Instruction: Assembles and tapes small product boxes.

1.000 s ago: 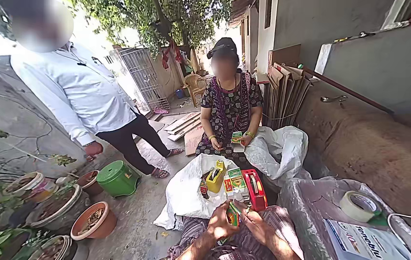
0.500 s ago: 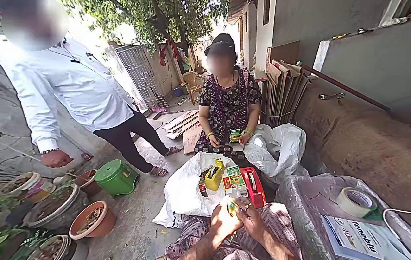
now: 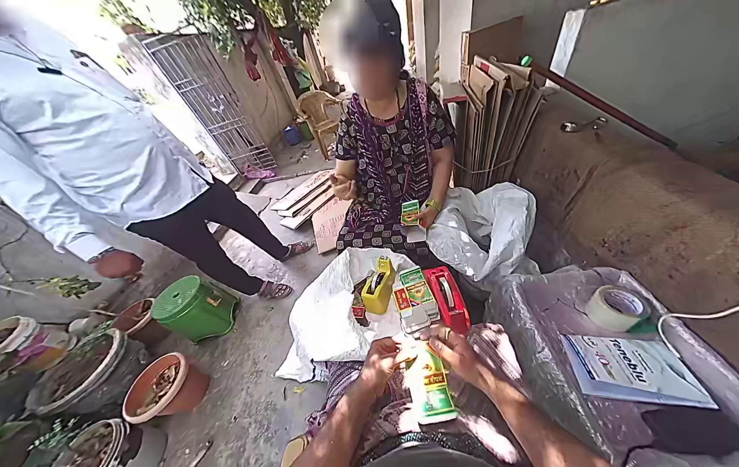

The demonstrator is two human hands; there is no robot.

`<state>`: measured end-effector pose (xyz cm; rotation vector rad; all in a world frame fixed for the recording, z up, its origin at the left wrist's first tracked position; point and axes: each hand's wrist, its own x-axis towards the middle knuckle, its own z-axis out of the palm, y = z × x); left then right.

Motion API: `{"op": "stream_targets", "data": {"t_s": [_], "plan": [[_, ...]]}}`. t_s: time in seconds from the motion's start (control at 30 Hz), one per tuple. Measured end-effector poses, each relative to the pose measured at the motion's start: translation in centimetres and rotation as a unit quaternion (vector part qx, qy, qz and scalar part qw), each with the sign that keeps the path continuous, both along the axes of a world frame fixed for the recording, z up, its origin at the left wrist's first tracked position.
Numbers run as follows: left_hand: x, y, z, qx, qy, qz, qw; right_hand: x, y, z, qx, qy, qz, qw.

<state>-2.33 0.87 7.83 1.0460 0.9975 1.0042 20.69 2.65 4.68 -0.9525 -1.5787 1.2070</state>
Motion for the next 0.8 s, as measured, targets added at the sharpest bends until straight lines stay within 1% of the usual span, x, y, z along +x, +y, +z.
{"op": "stream_targets", "data": {"t_s": [0.07,0.1,0.13,0.17,0.2,0.23,0.27,0.33,0.4,0.43,0.53,0.57,0.63,0.7,0.77,0.8], "plan": [[-0.8,-0.3,-0.1,0.04,0.024,0.017,0.999,0.8,0.9,-0.1,-0.02,0.007,-0.162,0.987],[-1.0,-0.4,0.1,0.058,0.03,0.023,0.998,1.6,1.7,-0.6,-0.04,0.05,-0.239,0.969],[-1.2,-0.3,0.2,0.073,0.038,0.029,0.996,2.6,2.6,-0.9,-0.07,0.102,-0.311,0.942],[-1.4,0.0,0.2,0.087,0.043,0.033,0.995,3.6,3.4,-1.2,-0.104,0.123,-0.374,0.913],[-1.5,0.2,0.3,0.1,0.049,0.035,0.993,4.7,4.1,-1.6,-0.135,0.106,-0.41,0.896],[-1.7,0.4,0.4,0.11,0.051,0.035,0.992,5.6,4.6,-2.1,-0.159,0.07,-0.423,0.889],[-1.7,0.5,0.5,0.115,0.05,0.037,0.991,6.1,4.9,-2.5,-0.187,0.038,-0.411,0.891],[-1.6,0.6,0.5,0.11,0.051,0.035,0.992,6.2,5.5,-3.1,-0.212,0.02,-0.354,0.911],[-1.3,0.7,0.2,0.108,0.054,0.03,0.992,5.7,6.3,-3.7,-0.188,0.027,-0.314,0.93],[-1.1,0.7,0.0,0.111,0.056,0.026,0.992,5.4,6.8,-3.7,-0.182,0.014,-0.297,0.937],[-0.7,0.6,0.0,0.141,0.067,0.005,0.988,5.5,8.7,-4.3,-0.167,-0.076,-0.246,0.952],[-0.6,0.6,0.1,0.152,0.072,-0.001,0.986,5.6,9.3,-4.4,-0.172,-0.09,-0.233,0.953],[-0.6,0.6,0.4,0.168,0.089,-0.008,0.982,5.3,9.8,-3.9,-0.195,-0.051,-0.231,0.952],[-0.8,0.8,0.4,0.183,0.096,-0.004,0.978,5.0,9.7,-3.2,-0.213,0.035,-0.249,0.944],[-1.0,0.8,0.3,0.196,0.099,0.007,0.976,4.9,9.3,-2.9,-0.224,0.127,-0.27,0.928],[-1.1,1.0,0.1,0.202,0.103,0.014,0.974,5.0,9.2,-2.7,-0.222,0.141,-0.273,0.925]]}}
